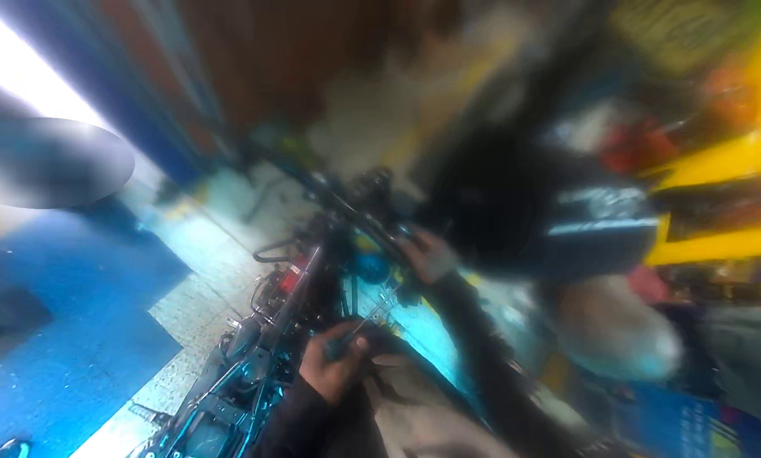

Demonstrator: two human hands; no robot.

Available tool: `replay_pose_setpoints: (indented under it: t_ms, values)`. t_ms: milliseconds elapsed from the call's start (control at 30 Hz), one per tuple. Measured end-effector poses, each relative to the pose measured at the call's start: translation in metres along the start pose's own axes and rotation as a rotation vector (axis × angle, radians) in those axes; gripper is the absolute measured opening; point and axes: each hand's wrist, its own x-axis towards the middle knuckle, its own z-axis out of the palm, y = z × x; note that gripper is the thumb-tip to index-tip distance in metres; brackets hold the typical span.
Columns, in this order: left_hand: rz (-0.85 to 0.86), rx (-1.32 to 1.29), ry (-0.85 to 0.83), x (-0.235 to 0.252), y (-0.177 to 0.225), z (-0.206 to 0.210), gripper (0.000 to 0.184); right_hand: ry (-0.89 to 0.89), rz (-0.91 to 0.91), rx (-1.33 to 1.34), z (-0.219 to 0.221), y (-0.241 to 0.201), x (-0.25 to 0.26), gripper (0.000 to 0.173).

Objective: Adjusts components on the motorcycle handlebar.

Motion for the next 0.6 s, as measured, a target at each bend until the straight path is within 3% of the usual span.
replay_pose_setpoints:
  t_ms: [300,600]
  values:
    - [-0.174,-0.106,0.085,0.005,0.008,0.013,0.029,-0.022,0.063,-0.005,0.0,0.0,0.0,0.05]
    - [-0.149,-0.19,0.155,-0.007,0.006,0.024,0.031,0.005,-0.063,-0.007,0.005,0.018,0.002,0.05]
